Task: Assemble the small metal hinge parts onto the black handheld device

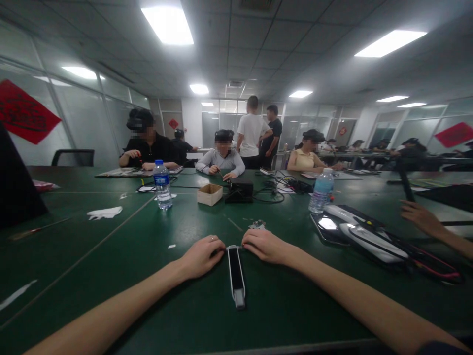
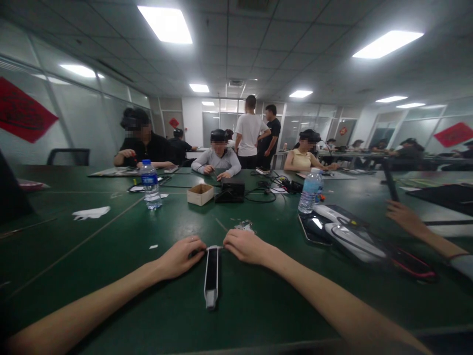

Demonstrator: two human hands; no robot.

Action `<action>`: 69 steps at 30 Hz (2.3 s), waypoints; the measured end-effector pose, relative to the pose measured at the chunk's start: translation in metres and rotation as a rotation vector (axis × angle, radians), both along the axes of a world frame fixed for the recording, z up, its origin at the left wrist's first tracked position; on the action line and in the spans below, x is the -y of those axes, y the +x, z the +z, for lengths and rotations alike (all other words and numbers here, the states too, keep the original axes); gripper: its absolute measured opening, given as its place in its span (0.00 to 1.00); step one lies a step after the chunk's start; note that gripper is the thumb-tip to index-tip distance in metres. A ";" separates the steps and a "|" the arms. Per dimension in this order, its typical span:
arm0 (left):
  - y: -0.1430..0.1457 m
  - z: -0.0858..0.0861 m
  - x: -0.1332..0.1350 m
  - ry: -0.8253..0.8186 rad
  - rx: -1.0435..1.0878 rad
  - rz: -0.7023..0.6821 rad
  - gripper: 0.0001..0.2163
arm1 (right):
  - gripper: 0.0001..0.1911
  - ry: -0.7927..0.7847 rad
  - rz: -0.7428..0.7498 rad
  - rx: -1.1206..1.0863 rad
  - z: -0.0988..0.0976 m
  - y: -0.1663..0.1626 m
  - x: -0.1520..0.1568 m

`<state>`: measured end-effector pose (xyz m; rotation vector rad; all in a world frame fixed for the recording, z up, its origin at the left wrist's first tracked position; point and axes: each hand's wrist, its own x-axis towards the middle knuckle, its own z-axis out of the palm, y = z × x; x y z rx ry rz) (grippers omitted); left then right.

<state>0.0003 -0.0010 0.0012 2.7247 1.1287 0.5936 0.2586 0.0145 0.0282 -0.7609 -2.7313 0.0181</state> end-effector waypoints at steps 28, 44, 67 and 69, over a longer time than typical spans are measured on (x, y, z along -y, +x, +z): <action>0.000 0.002 0.000 -0.010 -0.013 0.009 0.07 | 0.09 -0.245 -0.141 -0.105 -0.009 -0.009 0.005; 0.002 0.009 0.003 -0.051 -0.003 0.021 0.07 | 0.07 -0.313 -0.208 -0.088 -0.004 -0.011 0.004; 0.002 0.007 0.001 -0.044 0.007 0.004 0.08 | 0.03 -0.089 -0.138 -0.204 -0.002 -0.005 0.002; 0.002 0.008 0.002 -0.043 0.003 0.000 0.08 | 0.03 -0.077 -0.146 -0.214 -0.003 -0.004 0.000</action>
